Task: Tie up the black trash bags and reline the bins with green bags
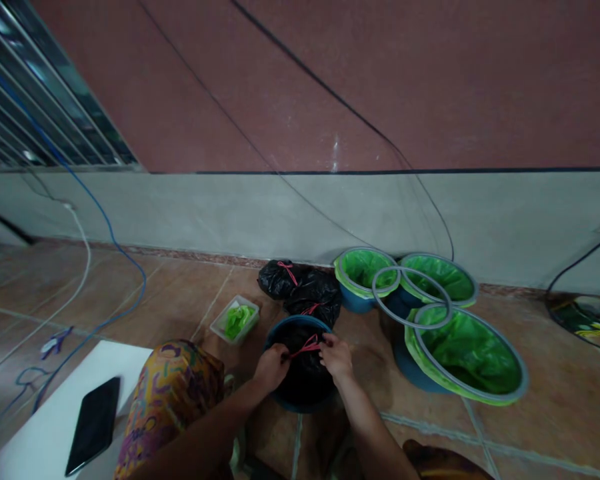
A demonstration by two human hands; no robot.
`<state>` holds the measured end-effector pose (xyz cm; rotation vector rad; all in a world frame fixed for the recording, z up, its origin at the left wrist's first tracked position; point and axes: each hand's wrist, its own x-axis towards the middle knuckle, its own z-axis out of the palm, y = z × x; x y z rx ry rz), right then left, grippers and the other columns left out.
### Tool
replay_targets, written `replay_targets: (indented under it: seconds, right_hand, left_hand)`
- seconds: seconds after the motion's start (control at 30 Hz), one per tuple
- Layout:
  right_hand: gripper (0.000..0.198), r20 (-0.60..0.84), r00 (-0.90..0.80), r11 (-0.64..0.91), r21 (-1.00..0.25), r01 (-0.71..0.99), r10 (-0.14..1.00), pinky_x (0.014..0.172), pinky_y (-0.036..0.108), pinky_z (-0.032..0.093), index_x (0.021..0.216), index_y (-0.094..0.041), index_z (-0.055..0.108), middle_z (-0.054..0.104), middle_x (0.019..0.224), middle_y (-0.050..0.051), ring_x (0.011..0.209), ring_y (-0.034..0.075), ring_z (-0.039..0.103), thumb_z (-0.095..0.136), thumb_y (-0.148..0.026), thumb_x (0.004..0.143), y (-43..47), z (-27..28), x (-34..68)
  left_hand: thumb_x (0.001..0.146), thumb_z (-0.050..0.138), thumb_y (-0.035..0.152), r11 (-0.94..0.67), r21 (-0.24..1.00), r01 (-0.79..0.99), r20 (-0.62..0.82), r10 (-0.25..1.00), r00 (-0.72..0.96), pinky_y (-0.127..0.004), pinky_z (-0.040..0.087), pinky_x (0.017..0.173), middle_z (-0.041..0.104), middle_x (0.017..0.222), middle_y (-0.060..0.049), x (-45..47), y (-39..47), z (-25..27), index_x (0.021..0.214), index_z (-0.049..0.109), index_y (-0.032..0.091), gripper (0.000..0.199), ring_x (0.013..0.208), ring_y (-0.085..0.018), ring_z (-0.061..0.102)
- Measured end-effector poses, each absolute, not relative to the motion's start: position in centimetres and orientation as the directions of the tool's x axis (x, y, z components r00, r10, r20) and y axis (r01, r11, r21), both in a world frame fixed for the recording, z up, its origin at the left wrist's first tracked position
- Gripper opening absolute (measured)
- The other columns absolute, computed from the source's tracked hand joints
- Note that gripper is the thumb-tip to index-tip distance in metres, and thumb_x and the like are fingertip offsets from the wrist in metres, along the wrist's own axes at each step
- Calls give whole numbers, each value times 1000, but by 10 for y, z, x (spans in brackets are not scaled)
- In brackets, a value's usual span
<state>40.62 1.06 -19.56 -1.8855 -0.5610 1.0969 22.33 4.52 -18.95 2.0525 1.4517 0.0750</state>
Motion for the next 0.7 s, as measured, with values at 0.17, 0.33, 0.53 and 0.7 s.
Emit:
replay_targets:
  seconds: [0.17,0.33,0.53,0.7]
  right_hand:
    - [49,-244,535,-522,-715,465,809,90,35,51,122,-12,61,66,114,15,100,24,67,51,-16,74,9,-186,412]
    - [86,-252,247,-352,-623,699,936,106,36,40,142,-13,40,49,141,16,130,29,48,66,-18,61,-7,-198,385]
    - [86,-348,195,-360,-513,779,917,95,36,45,148,-19,32,63,126,14,115,29,60,64,-21,68,-15,-222,367]
    - [39,-332,120,-301,-572,763,935,96,33,45,109,-19,68,72,109,13,108,25,65,41,-13,82,-5,-220,369]
  left_hand:
    - [69,53,4,-200,436,877,-339,867,366,-28,42,101,55,133,-15,224,51,-183,136,46,12,68,118,-22,57]
    - [65,58,5,-241,449,861,-360,833,421,-35,44,101,48,140,-20,227,51,-198,143,38,12,81,121,-29,56]
    - [69,61,17,-302,538,787,-372,752,543,-38,50,90,68,106,-13,229,51,-215,105,65,17,37,101,-30,65]
    - [72,55,12,-377,533,758,-292,759,583,-36,51,79,70,88,-12,227,62,-203,80,67,18,16,89,-30,68]
